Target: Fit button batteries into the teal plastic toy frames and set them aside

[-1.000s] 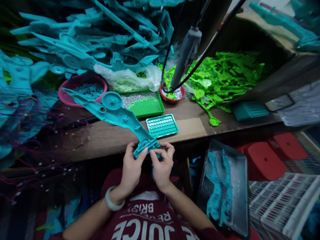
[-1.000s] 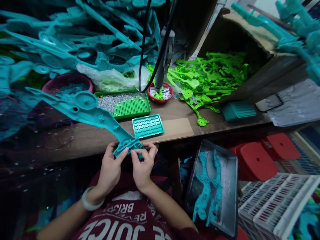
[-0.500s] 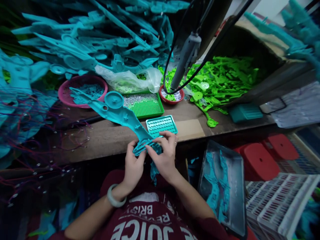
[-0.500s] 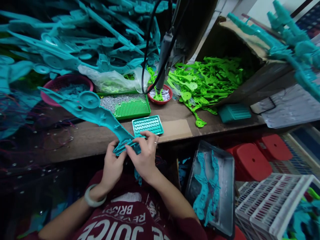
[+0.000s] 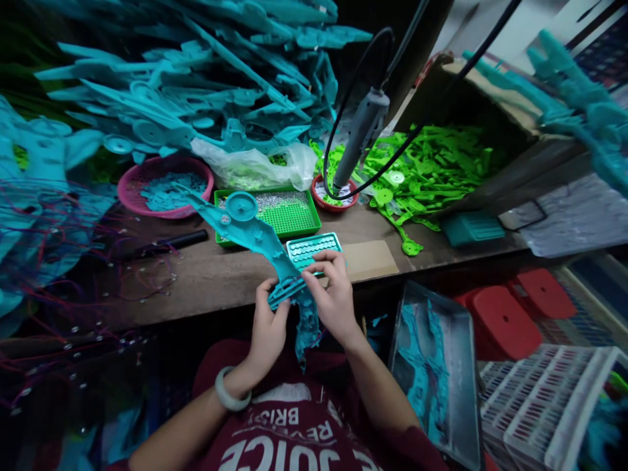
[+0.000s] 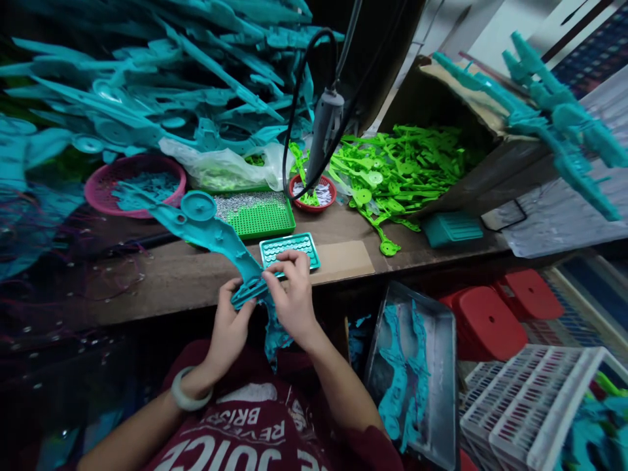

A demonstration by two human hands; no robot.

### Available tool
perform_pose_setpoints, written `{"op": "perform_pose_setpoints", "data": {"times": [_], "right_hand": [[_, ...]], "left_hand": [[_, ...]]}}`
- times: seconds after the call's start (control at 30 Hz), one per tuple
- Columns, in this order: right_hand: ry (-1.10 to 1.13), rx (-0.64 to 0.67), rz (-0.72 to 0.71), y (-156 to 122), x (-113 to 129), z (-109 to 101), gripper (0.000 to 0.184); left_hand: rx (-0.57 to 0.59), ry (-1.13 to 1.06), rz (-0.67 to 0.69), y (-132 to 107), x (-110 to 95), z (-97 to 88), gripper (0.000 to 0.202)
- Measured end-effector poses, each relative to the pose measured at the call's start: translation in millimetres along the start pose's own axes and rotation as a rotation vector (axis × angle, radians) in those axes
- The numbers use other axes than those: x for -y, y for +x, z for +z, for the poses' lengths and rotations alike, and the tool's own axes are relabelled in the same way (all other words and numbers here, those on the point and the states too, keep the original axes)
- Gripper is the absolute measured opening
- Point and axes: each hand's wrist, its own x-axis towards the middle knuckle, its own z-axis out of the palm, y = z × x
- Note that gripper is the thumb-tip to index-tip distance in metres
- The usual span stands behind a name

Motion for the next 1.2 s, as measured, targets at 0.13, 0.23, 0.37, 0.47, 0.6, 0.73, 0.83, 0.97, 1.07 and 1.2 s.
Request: {"op": "perform_pose_setpoints", "data": {"times": [0.13,0.23,0.37,0.47,0.6,0.73,0.83,0.97,1.07,1.2], "right_hand": [[0.097,0.034,-0.08,16,-15,6,0.01],[0.055,0.067,-0.079,20,-22,17,0.011],[0.018,0.029,-0.076,18,-25,25,0.013],[0.022,0.033,-0.071,19,-26,26,0.012],[0.015,0.03,-0.108,22,-30,23,0.013],[-0.096,-0.204,-0.326,25,-34,22,0.006],[-0.103,-0.183,-0.324,26,-36,23,0.008],[-0.103,-0.118,-0.274,27,-37,24,0.01],[-0.09,-0.144,-0.318,27,-38,25,0.006],[-0.077,-0.195,-0.248,29,-40,28,0.006]], "left_hand": [[0.061,-0.068,-0.017,7,0,1.6,0.033],[0.074,-0.107,-0.053,12,0,3.1,0.036],[0.051,-0.1,-0.094,18,1,4.0,0.036],[0.029,-0.107,-0.109,20,5,4.8,0.036],[0.065,-0.287,-0.206,22,8,6.2,0.04],[0.1,-0.345,-0.228,22,5,7.3,0.037],[0.135,-0.332,-0.209,21,5,8.9,0.033],[0.106,-0.273,-0.169,24,9,12.3,0.028],[0.08,-0.259,-0.142,26,9,14.9,0.025],[0.111,-0.254,-0.131,26,7,15.8,0.03]]}}
